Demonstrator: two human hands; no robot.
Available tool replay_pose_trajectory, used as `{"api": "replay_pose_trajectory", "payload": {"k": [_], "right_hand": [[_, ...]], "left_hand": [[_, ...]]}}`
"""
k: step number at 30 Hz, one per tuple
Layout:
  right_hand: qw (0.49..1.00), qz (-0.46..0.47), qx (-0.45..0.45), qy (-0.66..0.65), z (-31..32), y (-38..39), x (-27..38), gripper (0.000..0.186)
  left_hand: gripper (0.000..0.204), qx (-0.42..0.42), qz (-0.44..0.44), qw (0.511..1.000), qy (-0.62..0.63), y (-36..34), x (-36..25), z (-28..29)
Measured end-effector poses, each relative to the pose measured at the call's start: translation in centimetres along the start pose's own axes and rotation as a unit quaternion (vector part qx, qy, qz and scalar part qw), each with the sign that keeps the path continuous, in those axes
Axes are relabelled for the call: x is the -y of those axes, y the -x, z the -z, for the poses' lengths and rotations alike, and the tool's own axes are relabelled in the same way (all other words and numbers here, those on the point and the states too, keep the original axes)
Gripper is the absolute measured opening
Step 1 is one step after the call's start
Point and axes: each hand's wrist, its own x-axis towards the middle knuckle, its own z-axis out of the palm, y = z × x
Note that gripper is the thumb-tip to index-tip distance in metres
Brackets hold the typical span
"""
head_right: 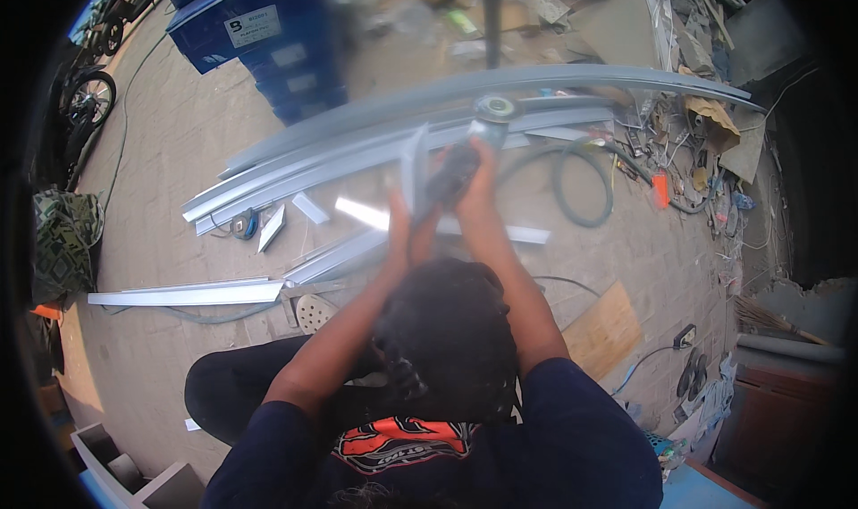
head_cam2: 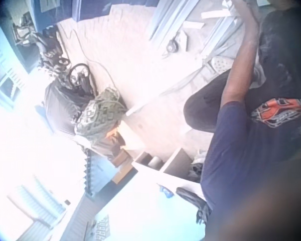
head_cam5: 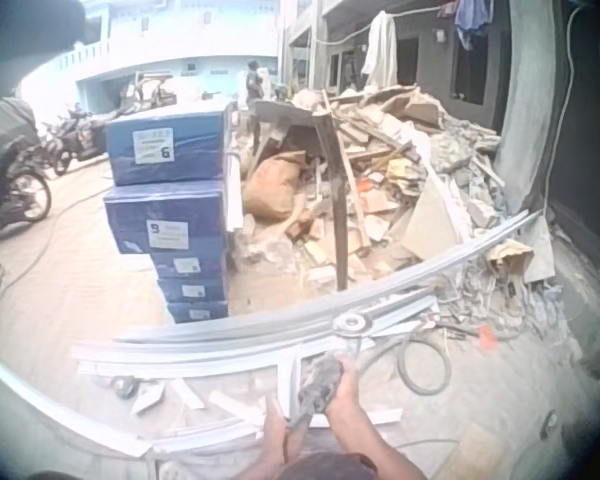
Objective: The person sits on the floor and repeatedly measures, marks, and cuts aluminum profiles using a metal square and an angle grinder. Cut pieces are set aside on the floor as the work continues.
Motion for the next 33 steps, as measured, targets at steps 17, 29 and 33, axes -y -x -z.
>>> {"api": "replay_pose_trajectory", "payload": {"k": [17, 29, 33], "right_hand": [[0.998, -0.036, 0.042, 0.036, 0.8, -2.3, -2.9, 0.049], [0.999, -0.033, -0.005, 0.031, 1.1, -1.7, -3.5, 0.05], [0.999, -0.019, -0.035, 0.024, 0.9, -1.6, -3.2, 0.048]], "left_hand": [[0.054, 0.019, 0.12, 0.989, 0.082, -0.4, 0.8, 2.6], [0.052, -0.071, 0.041, 0.997, -0.009, 0.5, 2.9, 1.0], [0.05, -0.121, 0.093, 0.988, -0.004, 0.2, 4.2, 0.9]]}}
